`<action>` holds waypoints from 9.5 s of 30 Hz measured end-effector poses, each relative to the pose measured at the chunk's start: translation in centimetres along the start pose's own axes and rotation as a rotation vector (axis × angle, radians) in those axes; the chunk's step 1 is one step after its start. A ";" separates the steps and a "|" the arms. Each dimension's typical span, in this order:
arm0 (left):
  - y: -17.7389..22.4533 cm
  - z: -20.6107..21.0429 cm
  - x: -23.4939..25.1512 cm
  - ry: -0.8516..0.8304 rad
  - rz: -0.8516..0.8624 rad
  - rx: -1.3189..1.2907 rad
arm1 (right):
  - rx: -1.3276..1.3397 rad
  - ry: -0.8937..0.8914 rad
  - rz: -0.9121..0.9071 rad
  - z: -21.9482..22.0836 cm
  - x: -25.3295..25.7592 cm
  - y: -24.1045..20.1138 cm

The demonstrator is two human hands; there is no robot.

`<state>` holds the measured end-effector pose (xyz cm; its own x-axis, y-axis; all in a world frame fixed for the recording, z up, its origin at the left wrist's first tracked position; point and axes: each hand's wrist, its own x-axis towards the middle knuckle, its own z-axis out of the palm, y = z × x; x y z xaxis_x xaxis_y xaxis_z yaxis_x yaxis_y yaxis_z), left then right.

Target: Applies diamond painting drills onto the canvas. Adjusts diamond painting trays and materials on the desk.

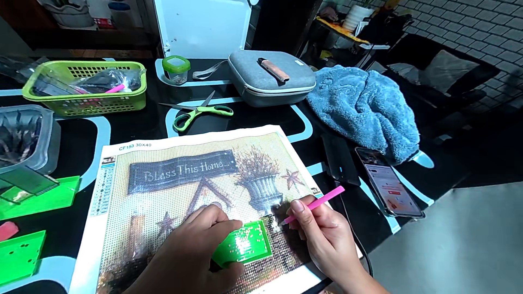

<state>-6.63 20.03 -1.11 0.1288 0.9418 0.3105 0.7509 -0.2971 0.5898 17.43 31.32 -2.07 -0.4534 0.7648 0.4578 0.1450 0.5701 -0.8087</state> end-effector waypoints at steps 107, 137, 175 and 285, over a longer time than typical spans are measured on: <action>-0.2 0.4 -0.1 0.045 0.021 0.013 | 0.088 -0.129 -0.088 2.6 1.2 -1.8; 0.2 -0.2 0.1 -0.029 -0.018 -0.022 | 0.128 0.045 0.145 -0.5 0.5 -0.2; -0.4 0.5 -0.1 0.051 0.038 0.019 | -0.173 -0.042 -0.098 -0.1 0.6 -0.1; 0.0 0.0 0.1 -0.020 -0.019 -0.013 | 0.031 0.020 0.085 0.0 0.8 0.1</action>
<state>-6.64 20.08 -1.09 0.1274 0.9502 0.2844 0.7449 -0.2810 0.6051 17.07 31.97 -1.74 -0.4232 0.8158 0.3941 0.1549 0.4937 -0.8557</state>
